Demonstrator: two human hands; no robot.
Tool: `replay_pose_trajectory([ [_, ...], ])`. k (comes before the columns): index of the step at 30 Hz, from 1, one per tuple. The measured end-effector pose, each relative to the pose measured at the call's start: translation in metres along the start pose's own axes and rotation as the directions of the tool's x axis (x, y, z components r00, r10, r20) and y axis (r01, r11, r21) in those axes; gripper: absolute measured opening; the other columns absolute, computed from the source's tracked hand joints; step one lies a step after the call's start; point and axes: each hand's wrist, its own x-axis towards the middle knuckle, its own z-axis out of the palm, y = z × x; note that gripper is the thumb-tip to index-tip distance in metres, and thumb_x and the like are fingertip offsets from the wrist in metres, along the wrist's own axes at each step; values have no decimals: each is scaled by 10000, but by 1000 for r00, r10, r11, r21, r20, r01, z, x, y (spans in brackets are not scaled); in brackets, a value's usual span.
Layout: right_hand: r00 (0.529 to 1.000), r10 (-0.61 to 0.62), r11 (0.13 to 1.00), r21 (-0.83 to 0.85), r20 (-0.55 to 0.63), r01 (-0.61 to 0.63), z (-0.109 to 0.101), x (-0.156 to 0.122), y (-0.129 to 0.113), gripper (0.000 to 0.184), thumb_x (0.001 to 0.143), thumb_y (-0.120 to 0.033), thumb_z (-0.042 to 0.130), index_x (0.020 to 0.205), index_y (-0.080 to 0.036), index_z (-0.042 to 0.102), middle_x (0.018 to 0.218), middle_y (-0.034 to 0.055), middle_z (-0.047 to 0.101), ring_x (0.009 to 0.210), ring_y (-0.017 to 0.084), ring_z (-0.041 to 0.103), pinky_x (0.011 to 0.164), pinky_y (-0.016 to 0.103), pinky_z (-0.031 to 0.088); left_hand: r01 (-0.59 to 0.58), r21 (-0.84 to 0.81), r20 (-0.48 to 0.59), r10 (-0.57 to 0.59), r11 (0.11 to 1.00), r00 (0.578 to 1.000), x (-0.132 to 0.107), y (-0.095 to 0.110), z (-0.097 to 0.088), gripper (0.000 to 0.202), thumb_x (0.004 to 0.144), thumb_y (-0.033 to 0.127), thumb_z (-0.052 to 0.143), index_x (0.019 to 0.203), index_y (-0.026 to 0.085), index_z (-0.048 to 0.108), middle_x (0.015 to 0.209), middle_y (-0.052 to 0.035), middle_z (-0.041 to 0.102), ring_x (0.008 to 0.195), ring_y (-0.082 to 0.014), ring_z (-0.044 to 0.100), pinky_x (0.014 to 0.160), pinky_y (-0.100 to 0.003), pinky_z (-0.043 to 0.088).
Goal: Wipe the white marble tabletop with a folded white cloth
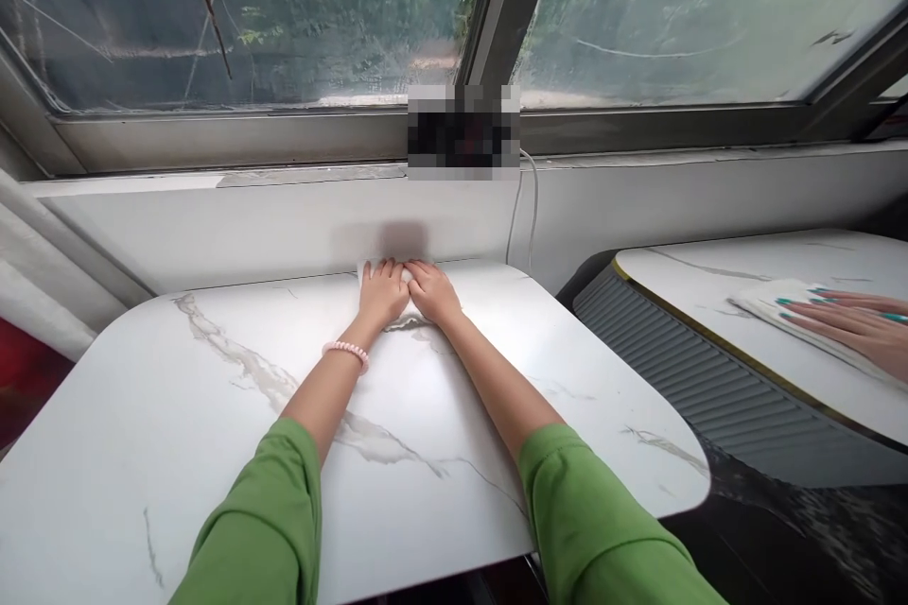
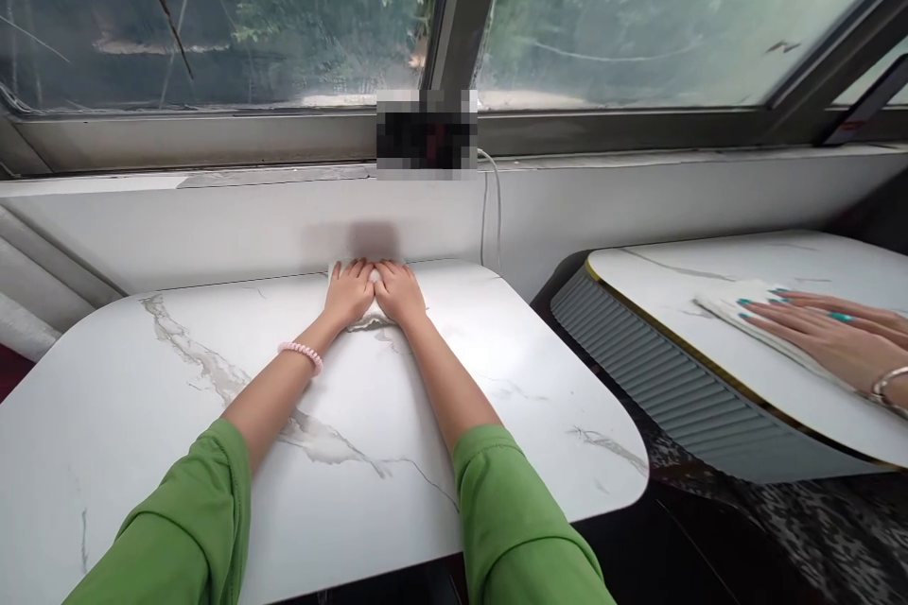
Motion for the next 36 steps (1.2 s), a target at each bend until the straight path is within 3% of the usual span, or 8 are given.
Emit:
replay_pose_trajectory([
  [5,996,-6,1000,-22,86,7,-8,-18,-7,495,866,-149,299,1328,-119,476,1412,88,466,1319,210,385,1104,397,271,42,20,33,-43,999,999,-23,10,-9,452,939,202,281,1362,109,412,1450,-112,396,1355,-219,307,1137,-472,126],
  [9,989,-15,1000,-18,148,18,-20,-49,-15,517,878,-177,279,1362,-98,440,1454,94,406,1360,213,326,1126,410,242,27,19,103,-28,999,994,-52,23,-17,486,945,225,272,1405,94,358,1487,-121,327,1383,-227,255,1143,-482,102],
  [18,997,-41,994,-103,61,48,-47,-164,-59,543,872,-179,290,1403,-126,391,1444,110,417,1365,232,322,1112,467,279,-114,-2,183,112,994,977,-151,53,-58,510,942,239,275,1422,78,337,1500,-131,285,1394,-254,224,1143,-508,94],
  [21,995,-95,986,-137,30,99,-58,-207,-79,572,883,-182,286,1451,-112,299,1447,128,408,1371,253,305,1108,492,287,-208,5,213,202,978,956,-191,61,-75,528,945,269,269,1426,60,325,1498,-150,276,1396,-289,208,1134,-535,99],
  [25,979,-205,969,-137,15,206,-70,-247,-105,685,881,-170,307,1509,-172,31,1490,103,336,1380,264,284,1093,511,313,-299,36,215,285,953,934,-237,64,-92,556,928,275,302,1402,-11,345,1477,-201,287,1392,-327,192,1140,-489,127],
  [28,969,-246,958,-144,35,249,-75,-261,-117,723,883,-184,314,1502,-171,-60,1499,100,313,1372,280,299,1074,523,338,-331,30,214,317,943,924,-256,61,-101,558,933,293,302,1402,-6,351,1473,-201,295,1388,-322,203,1143,-450,148],
  [32,958,-280,941,-179,68,288,-75,-258,-118,727,876,-190,317,1501,-133,-50,1492,129,320,1369,295,302,1058,534,354,-330,-9,218,324,944,921,-258,54,-106,554,951,309,293,1421,16,326,1490,-187,262,1395,-293,198,1148,-405,161],
  [36,937,-315,922,-184,151,340,-66,-231,-113,654,865,-219,339,1485,-85,179,1435,163,415,1343,318,342,1081,538,320,-319,-11,255,311,948,915,-240,39,-102,546,952,290,285,1423,17,318,1496,-177,250,1402,-270,185,1151,-396,150],
])
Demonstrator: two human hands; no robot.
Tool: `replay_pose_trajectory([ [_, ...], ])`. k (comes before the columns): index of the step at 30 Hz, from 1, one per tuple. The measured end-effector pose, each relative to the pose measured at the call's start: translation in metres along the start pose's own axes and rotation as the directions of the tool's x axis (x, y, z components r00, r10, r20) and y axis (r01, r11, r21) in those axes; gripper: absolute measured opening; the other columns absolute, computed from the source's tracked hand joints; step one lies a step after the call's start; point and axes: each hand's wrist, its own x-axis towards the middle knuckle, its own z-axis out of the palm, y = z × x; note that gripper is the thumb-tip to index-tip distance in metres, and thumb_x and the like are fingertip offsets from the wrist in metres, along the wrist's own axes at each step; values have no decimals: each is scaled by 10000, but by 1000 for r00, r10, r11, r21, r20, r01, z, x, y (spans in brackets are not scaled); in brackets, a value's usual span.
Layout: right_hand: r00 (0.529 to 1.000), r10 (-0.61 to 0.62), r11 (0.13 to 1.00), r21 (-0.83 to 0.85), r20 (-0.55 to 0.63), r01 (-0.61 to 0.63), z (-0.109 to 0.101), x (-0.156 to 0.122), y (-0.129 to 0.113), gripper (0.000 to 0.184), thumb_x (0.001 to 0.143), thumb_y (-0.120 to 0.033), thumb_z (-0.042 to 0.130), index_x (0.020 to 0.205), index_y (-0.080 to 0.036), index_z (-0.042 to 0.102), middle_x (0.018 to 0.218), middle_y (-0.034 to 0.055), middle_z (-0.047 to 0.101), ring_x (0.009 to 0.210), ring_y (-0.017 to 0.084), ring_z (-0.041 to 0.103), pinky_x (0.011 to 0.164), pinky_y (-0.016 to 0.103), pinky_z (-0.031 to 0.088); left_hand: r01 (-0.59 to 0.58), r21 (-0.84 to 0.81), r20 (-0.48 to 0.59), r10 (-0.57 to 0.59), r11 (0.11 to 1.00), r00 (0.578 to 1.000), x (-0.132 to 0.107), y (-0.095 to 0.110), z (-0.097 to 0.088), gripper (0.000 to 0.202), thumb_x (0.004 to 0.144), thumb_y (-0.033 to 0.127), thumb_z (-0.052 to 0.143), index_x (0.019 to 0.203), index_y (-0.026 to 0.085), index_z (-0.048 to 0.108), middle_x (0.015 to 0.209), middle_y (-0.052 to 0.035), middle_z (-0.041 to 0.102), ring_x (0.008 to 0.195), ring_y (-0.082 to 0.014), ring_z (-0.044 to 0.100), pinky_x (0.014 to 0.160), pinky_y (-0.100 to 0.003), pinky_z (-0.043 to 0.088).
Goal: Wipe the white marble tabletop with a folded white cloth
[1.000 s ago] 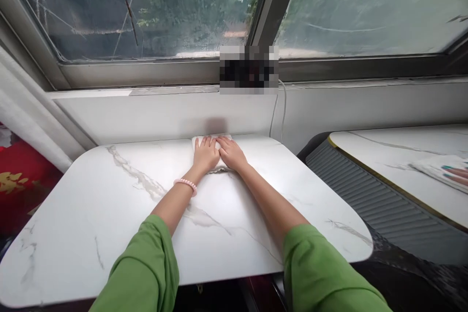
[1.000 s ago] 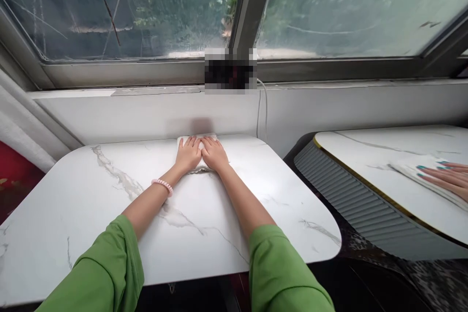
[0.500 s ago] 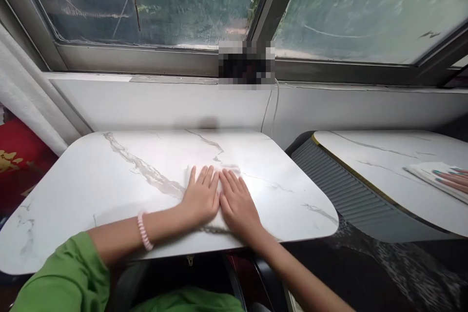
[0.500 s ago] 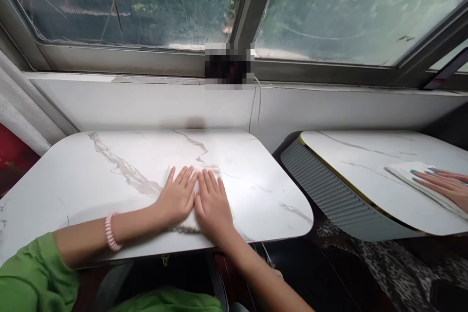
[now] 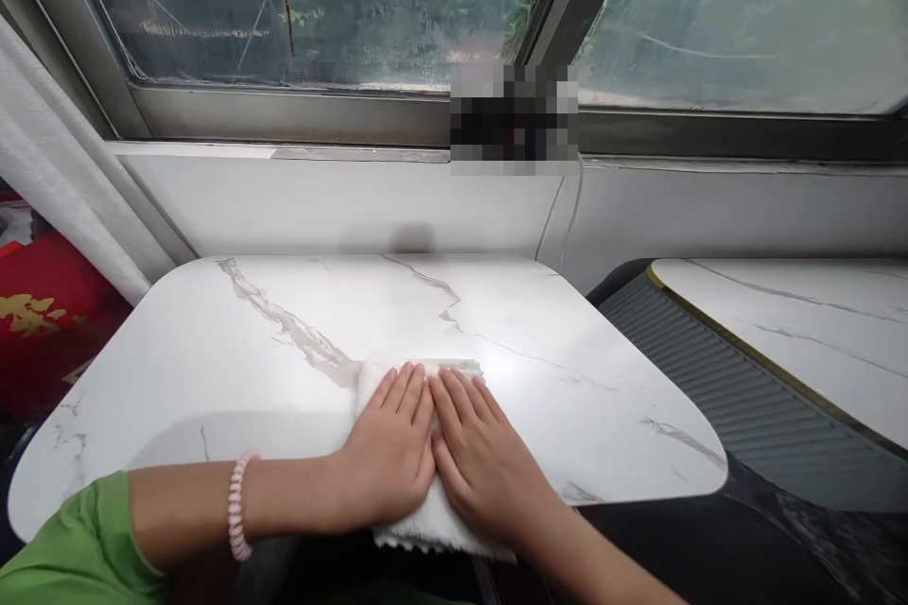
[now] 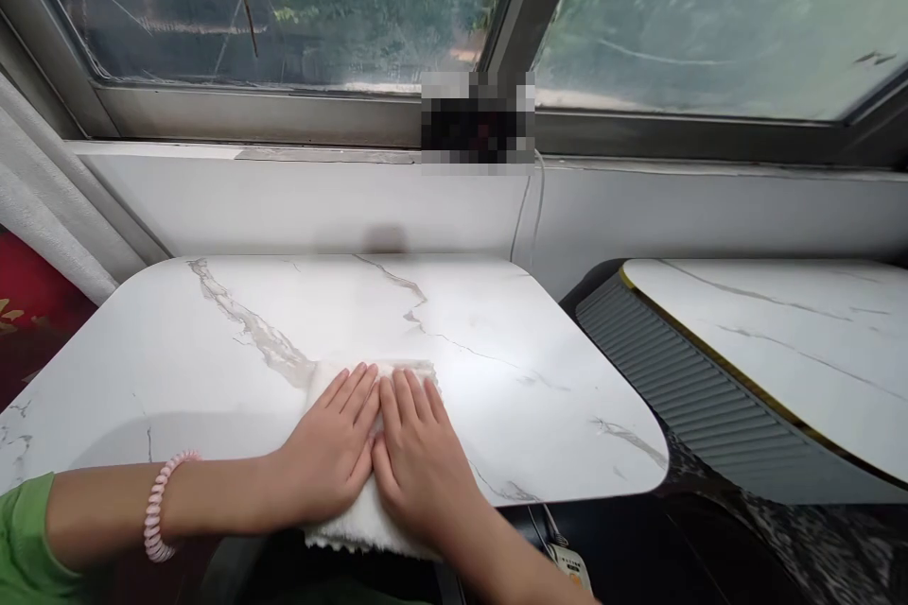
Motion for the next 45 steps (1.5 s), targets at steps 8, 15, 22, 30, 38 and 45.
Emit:
replay_pose_trajectory([
  [8,996,90,987,134,24,-92,35,116,30,494,863,-219,317,1297,-37,467,1358,179,480,1286,278,387,1119,453,246,169,15,21,-169,985,985,62,-93,10,530,920,253,280,1404,46,338,1500,-156,277,1399,-232,210,1145,-414,146],
  [15,986,162,964,223,-46,-148,73,210,57,411,840,-177,324,1192,-109,526,1266,151,541,1178,270,451,1055,423,269,359,-137,-211,-382,923,900,129,-172,12,342,867,113,322,1096,157,571,1188,-73,606,1122,-190,519,1048,-320,315],
  [22,977,212,945,258,-22,-200,85,240,74,399,847,-189,328,1183,-110,529,1229,155,550,1133,278,466,1019,416,294,307,-121,-247,-328,944,912,153,-194,12,302,884,113,328,1059,150,570,1095,-77,623,1031,-208,539,979,-330,358],
  [30,986,162,961,235,-41,-148,79,218,66,444,867,-226,316,1252,-94,494,1329,153,507,1235,267,423,1069,440,257,328,-49,-234,-331,943,914,135,-174,15,364,898,116,317,1191,111,533,1263,-104,567,1208,-188,463,1076,-337,266],
  [38,992,126,959,256,10,-124,55,139,33,507,881,-252,300,1319,-49,458,1413,172,438,1342,265,339,1120,462,218,372,-93,-190,-384,923,904,72,-104,14,421,921,173,289,1291,88,469,1407,-121,450,1331,-197,350,1150,-389,183],
  [45,998,58,714,698,30,-62,20,42,-7,478,921,-397,387,1374,-246,415,1459,56,402,1387,240,273,1148,540,112,270,-196,-127,-298,943,946,-19,-37,-6,375,925,272,362,1261,143,467,1452,-111,391,1381,-213,271,1159,-442,195],
])
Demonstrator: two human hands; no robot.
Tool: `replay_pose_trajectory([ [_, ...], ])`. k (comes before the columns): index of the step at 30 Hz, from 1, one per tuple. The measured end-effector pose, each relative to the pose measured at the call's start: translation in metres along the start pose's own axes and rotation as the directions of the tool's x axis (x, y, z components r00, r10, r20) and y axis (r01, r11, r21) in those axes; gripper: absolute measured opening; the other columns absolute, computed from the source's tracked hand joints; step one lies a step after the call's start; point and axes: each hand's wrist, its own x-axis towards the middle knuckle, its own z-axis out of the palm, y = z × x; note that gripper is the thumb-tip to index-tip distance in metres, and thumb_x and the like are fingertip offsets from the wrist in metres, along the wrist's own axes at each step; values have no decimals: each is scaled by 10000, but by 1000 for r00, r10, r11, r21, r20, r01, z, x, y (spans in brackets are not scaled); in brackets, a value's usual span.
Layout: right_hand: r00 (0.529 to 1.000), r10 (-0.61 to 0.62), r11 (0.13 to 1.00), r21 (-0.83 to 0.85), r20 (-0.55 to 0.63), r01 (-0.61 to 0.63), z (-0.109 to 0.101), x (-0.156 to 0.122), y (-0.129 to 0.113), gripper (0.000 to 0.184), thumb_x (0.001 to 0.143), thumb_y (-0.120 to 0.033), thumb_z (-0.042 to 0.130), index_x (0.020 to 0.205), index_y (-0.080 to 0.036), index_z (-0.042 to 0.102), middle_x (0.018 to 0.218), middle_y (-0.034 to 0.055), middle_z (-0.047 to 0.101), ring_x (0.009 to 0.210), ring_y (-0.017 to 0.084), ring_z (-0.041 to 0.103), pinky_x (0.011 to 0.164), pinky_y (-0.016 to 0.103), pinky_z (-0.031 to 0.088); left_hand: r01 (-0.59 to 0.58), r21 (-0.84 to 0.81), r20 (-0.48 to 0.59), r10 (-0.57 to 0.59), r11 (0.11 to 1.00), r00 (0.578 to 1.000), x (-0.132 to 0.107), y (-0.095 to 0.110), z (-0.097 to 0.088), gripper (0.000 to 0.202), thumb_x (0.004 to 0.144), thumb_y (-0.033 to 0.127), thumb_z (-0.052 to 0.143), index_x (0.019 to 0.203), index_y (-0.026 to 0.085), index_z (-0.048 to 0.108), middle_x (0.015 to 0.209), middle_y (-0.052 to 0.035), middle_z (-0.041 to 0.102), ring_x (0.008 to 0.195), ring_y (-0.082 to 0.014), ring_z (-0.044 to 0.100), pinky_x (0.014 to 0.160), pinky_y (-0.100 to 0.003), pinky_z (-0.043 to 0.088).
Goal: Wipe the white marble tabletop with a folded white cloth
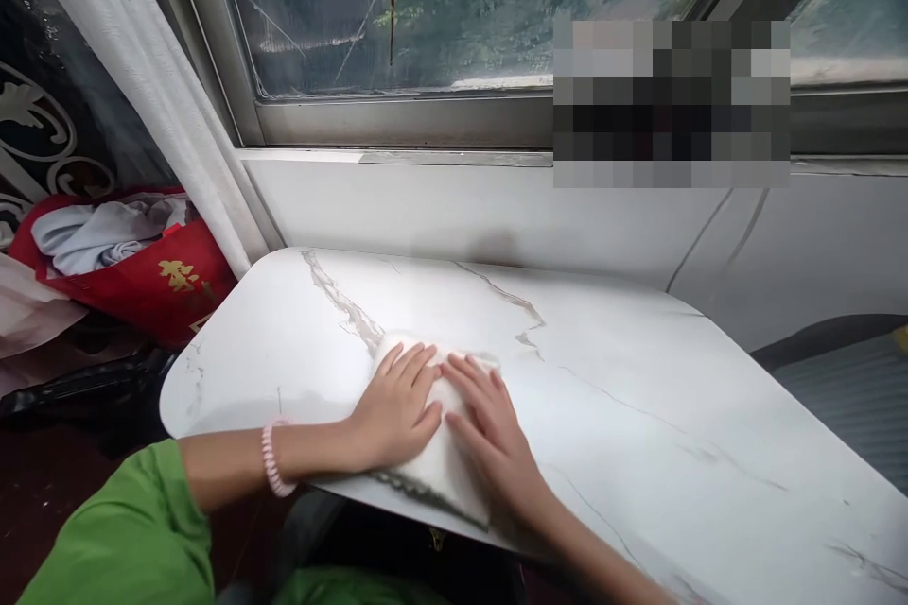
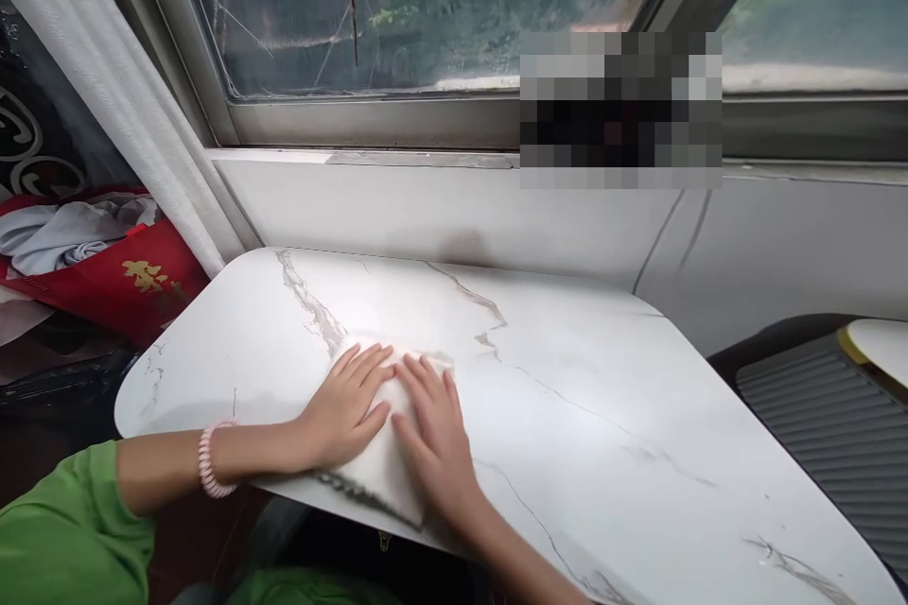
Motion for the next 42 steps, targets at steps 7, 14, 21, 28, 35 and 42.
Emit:
replay_pose_trajectory([
  [7,987,41,968,237,154,-78,4,-24,-38,490,920,-373,413,1407,-340,360,1486,1,354,1414,261,179,1123,621,-1,-44,5,85,44,999,995,-42,3,-24,412,918,235,380,1311,117,419,1463,-131,368,1394,-222,237,1161,-452,201],
  [14,978,-63,987,-135,196,91,17,26,-19,570,926,-326,335,1473,-188,250,1545,103,178,1426,277,83,1131,561,151,37,23,100,-39,999,994,-13,-33,-22,478,931,284,350,1384,134,334,1485,-118,331,1393,-209,238,1159,-441,186],
  [21,995,-5,871,-489,96,51,47,157,19,585,899,-306,305,1442,-86,313,1504,132,303,1394,290,231,1127,475,196,120,51,-75,-116,991,990,93,-119,-11,380,884,208,365,1244,151,476,1350,-89,503,1290,-193,395,1132,-378,213],
  [28,999,-4,872,-489,-41,-17,54,232,49,557,883,-267,299,1387,-43,378,1432,157,416,1336,290,319,1098,452,215,36,72,-142,-26,997,990,162,-173,-9,315,868,154,365,1122,178,550,1183,-50,614,1125,-188,516,1042,-326,323],
  [35,999,-17,883,-470,-40,-4,53,231,52,525,896,-268,284,1366,-65,400,1437,177,399,1337,296,313,1077,467,218,46,117,-113,-32,992,993,162,-172,-7,337,900,162,337,1182,157,522,1249,-58,580,1179,-175,482,1078,-335,259],
  [42,998,-11,873,-486,66,41,50,197,30,558,905,-287,297,1409,-52,347,1486,171,325,1382,278,251,1114,457,182,122,192,-83,-108,974,991,119,-146,-9,391,926,199,327,1278,96,460,1397,-130,453,1323,-191,357,1134,-389,165],
])
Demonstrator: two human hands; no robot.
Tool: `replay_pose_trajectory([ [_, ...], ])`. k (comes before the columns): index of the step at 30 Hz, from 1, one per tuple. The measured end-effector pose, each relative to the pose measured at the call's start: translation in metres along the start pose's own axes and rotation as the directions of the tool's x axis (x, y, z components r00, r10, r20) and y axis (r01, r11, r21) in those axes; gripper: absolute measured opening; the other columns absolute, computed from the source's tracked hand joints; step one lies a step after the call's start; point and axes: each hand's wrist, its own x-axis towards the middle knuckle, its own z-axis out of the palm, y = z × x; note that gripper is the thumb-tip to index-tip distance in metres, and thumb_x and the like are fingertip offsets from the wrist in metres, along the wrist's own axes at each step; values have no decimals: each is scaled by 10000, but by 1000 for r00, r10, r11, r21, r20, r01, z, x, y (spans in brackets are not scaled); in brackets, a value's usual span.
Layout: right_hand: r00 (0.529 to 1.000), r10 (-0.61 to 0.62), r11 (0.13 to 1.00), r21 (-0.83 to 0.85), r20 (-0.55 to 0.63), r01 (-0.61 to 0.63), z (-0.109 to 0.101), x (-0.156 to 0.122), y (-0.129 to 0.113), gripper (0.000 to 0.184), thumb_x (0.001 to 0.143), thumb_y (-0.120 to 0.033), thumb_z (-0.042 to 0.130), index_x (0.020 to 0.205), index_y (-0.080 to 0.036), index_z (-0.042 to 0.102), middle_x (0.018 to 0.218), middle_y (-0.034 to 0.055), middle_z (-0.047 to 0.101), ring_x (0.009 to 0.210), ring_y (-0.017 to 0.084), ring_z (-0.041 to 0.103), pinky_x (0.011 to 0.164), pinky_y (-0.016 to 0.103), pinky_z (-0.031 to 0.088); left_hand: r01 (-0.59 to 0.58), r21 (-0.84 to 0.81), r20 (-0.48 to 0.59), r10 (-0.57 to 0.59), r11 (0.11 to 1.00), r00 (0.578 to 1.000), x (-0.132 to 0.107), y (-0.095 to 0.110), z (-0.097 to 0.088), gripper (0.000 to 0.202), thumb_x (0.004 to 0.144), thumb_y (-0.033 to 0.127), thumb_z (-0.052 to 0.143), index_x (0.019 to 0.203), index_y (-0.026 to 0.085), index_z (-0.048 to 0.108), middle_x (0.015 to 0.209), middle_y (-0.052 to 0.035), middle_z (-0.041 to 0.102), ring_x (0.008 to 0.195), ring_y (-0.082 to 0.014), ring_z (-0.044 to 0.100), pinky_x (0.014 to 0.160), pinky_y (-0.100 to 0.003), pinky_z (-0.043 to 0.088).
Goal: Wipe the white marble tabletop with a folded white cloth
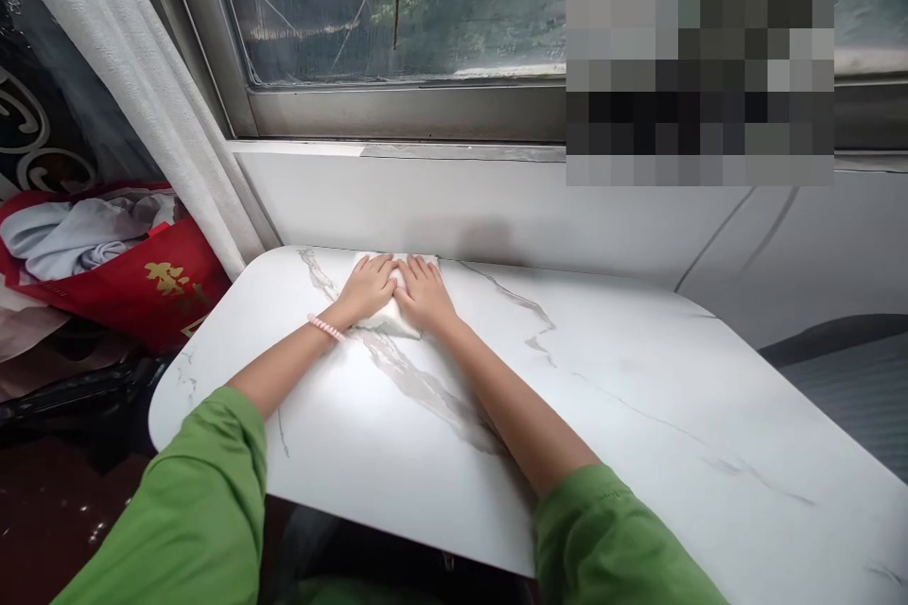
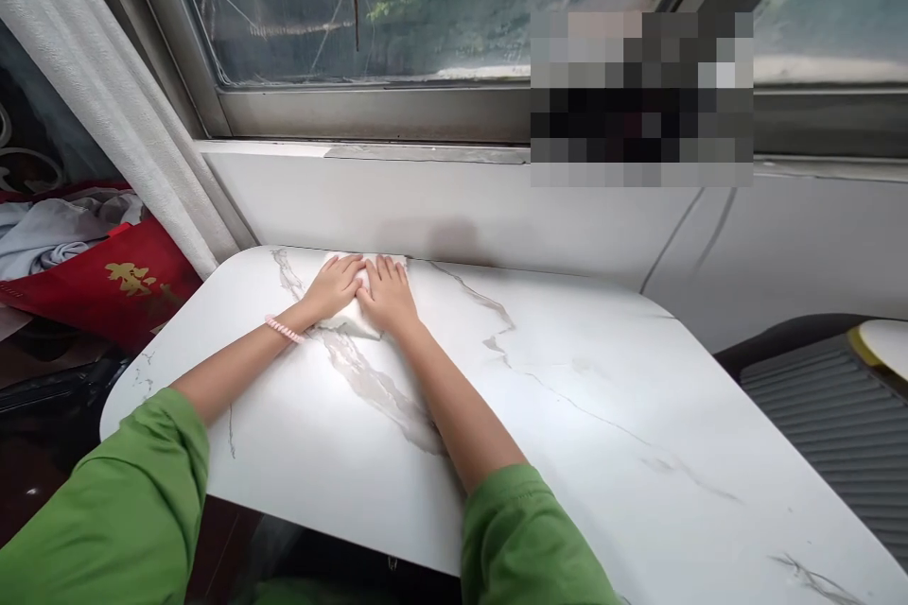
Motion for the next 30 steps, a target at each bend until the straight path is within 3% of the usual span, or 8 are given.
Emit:
replay_pose_trajectory([
  [6,989,-145,988,-42,25,146,-10,-68,-40,598,919,-317,295,1420,12,299,1494,226,268,1400,335,184,1114,535,167,-87,-30,-1,87,996,996,-76,20,-22,414,917,259,347,1288,108,454,1399,-124,454,1340,-201,337,1149,-423,168],
  [11,964,-263,965,0,33,263,-23,-120,-86,625,911,-305,317,1403,79,293,1478,273,260,1393,391,159,1107,597,155,-67,-45,30,68,997,997,-146,35,-51,448,912,257,343,1329,108,414,1420,-132,428,1357,-216,314,1147,-456,195],
  [15,934,-356,932,82,35,353,-31,-147,-117,636,904,-304,332,1412,76,283,1478,270,259,1389,410,146,1104,625,147,-23,-33,55,25,999,998,-194,44,-70,477,919,245,346,1382,132,352,1451,-123,388,1369,-228,293,1146,-471,207],
  [18,926,-374,922,128,45,366,-32,-154,-131,654,893,-310,354,1418,73,276,1471,276,270,1378,431,166,1097,643,141,19,-23,73,-17,1000,997,-213,46,-77,500,916,224,343,1410,149,315,1459,-116,376,1361,-238,308,1142,-479,217],
  [21,929,-359,927,145,87,345,-31,-144,-136,661,889,-314,356,1418,74,273,1468,280,275,1369,437,192,1087,654,133,46,-22,80,-44,999,996,-211,39,-75,510,904,205,335,1411,155,313,1447,-115,394,1350,-238,327,1138,-483,220],
  [24,937,-324,943,123,130,309,-23,-111,-130,653,884,-310,355,1410,70,294,1461,288,287,1365,434,211,1080,649,131,55,-28,67,-54,998,996,-187,16,-66,477,906,227,325,1374,145,363,1421,-118,426,1341,-227,339,1139,-471,212],
  [27,942,-315,947,109,114,304,-8,-58,-114,621,882,-292,346,1403,46,318,1468,263,300,1371,392,224,1101,601,111,91,-18,13,-91,996,996,-144,-18,-54,430,912,253,312,1309,127,420,1389,-126,456,1323,-220,361,1134,-457,216],
  [30,965,-254,961,132,70,244,8,-4,-95,593,901,-292,321,1406,19,313,1474,227,313,1379,333,230,1122,541,92,46,-16,-19,-46,999,999,-89,-55,-43,395,897,228,320,1247,116,465,1341,-126,496,1274,-215,409,1124,-433,227],
])
